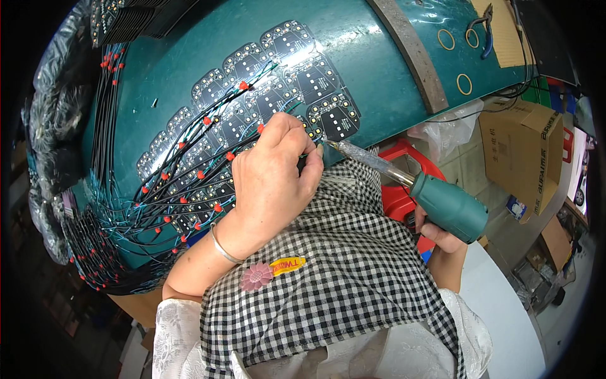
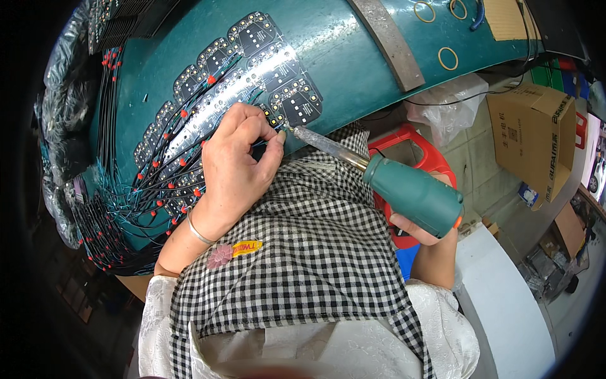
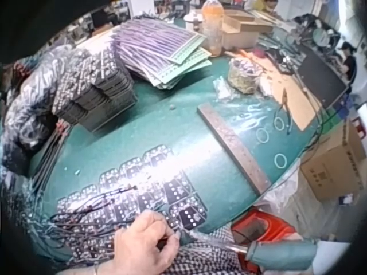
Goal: The person solders individual wires onto an array of LED circuit boards using a soldering iron.
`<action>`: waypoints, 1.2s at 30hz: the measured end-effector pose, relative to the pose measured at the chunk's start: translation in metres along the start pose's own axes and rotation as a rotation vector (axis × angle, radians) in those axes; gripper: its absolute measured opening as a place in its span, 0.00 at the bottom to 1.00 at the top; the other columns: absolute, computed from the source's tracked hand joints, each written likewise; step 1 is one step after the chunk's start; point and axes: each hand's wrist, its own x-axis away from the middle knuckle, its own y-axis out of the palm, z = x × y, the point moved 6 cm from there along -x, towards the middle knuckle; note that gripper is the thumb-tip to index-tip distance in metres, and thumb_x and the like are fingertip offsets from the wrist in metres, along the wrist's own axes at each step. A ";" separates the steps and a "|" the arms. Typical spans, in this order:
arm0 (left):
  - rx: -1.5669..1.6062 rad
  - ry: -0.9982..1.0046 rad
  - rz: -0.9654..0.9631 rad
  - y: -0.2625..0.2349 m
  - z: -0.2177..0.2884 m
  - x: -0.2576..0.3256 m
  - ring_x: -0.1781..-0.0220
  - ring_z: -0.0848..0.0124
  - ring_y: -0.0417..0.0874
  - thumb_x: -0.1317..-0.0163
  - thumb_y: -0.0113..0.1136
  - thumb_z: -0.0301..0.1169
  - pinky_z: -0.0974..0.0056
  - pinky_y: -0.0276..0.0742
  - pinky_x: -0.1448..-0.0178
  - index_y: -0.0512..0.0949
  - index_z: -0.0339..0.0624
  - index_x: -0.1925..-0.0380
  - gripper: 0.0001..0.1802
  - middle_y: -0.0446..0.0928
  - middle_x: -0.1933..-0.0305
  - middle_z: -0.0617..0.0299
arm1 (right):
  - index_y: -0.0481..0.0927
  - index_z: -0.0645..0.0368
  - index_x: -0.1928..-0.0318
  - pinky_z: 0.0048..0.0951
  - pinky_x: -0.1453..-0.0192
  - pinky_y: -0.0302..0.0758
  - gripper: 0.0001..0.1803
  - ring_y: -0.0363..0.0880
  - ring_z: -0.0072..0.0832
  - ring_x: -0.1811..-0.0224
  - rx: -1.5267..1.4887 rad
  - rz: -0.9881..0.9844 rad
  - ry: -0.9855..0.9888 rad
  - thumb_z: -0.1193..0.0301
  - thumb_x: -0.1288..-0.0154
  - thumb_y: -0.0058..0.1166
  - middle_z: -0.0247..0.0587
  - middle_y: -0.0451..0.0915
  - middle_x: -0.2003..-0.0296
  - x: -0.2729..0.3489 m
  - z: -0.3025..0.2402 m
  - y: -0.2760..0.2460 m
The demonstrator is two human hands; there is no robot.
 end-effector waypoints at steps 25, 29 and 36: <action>-0.045 -0.013 -0.064 -0.015 0.003 0.003 0.70 0.64 0.80 0.50 0.69 0.24 0.64 0.76 0.70 0.78 0.39 0.69 0.09 0.77 0.61 0.59 | 0.67 0.76 0.41 0.26 0.82 0.73 0.39 0.77 0.32 0.78 -0.523 0.132 -0.006 0.68 0.48 0.70 0.61 0.77 0.49 0.001 0.009 -0.008; -0.087 -0.035 -0.222 -0.067 0.005 0.017 0.68 0.62 0.81 0.55 0.75 0.27 0.65 0.79 0.67 0.74 0.42 0.46 0.33 0.76 0.45 0.56 | 0.59 0.78 0.37 0.23 0.84 0.71 0.42 0.74 0.28 0.84 -0.457 0.211 -0.085 0.59 0.39 0.61 0.48 0.74 0.74 -0.015 -0.009 -0.018; -0.481 -0.157 -0.159 -0.116 -0.034 0.047 0.42 0.49 0.75 0.75 0.80 0.34 0.53 0.76 0.42 0.68 0.39 0.38 0.55 0.71 0.38 0.53 | 0.57 0.70 0.33 0.18 0.88 0.65 0.41 0.70 0.25 0.85 -0.559 0.194 -0.125 0.43 0.27 0.35 0.51 0.76 0.69 -0.064 -0.021 -0.048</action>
